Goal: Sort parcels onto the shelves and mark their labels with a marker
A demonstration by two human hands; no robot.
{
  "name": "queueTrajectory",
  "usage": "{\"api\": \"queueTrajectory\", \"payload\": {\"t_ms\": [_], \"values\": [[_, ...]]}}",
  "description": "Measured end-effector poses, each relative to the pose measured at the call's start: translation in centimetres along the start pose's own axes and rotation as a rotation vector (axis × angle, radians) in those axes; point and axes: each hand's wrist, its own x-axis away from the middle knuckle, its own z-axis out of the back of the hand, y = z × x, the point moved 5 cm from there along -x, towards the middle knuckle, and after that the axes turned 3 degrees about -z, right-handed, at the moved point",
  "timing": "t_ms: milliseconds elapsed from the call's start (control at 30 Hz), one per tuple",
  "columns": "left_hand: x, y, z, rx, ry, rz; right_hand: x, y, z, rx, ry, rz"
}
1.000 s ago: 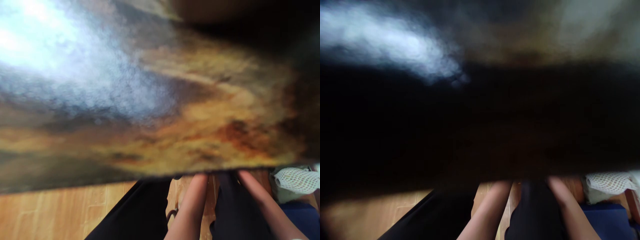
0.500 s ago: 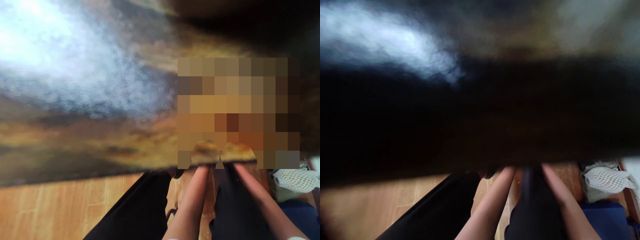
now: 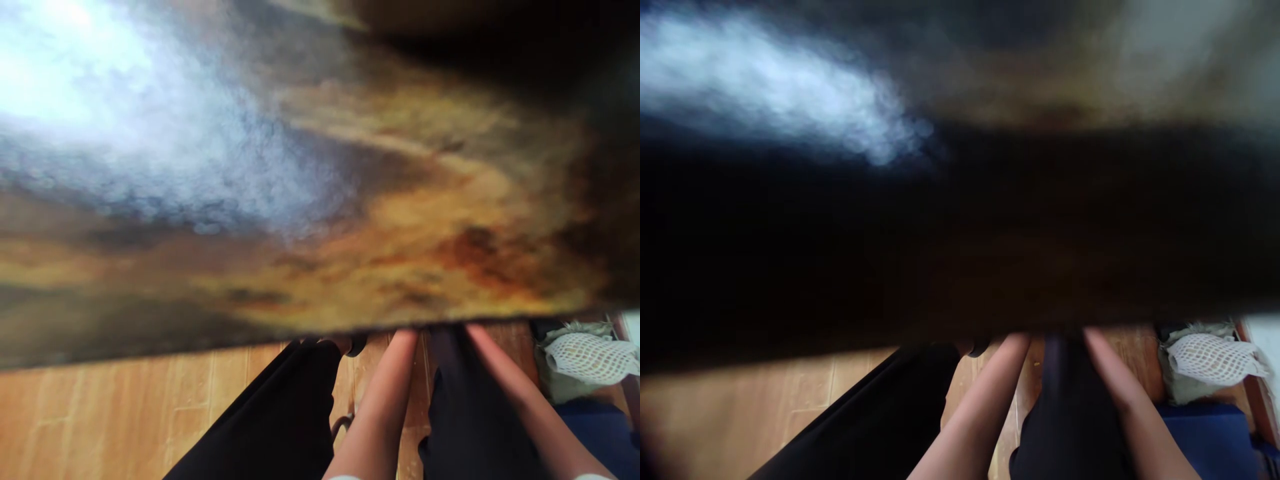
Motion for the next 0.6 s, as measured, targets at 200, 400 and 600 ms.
{"api": "queueTrajectory", "payload": {"t_ms": [200,400,600], "values": [[0.3,0.3,0.5,-0.035,-0.01,0.028,-0.1,-0.5,0.5,-0.038,0.031,-0.011],[0.8,1.0,1.0,-0.07,-0.042,0.067,-0.2,1.4,-0.8,-0.079,0.089,-0.073],[2.0,2.8,2.6,-0.125,-0.113,0.092,-0.4,5.1,-3.1,-0.11,0.183,-0.164]]}}
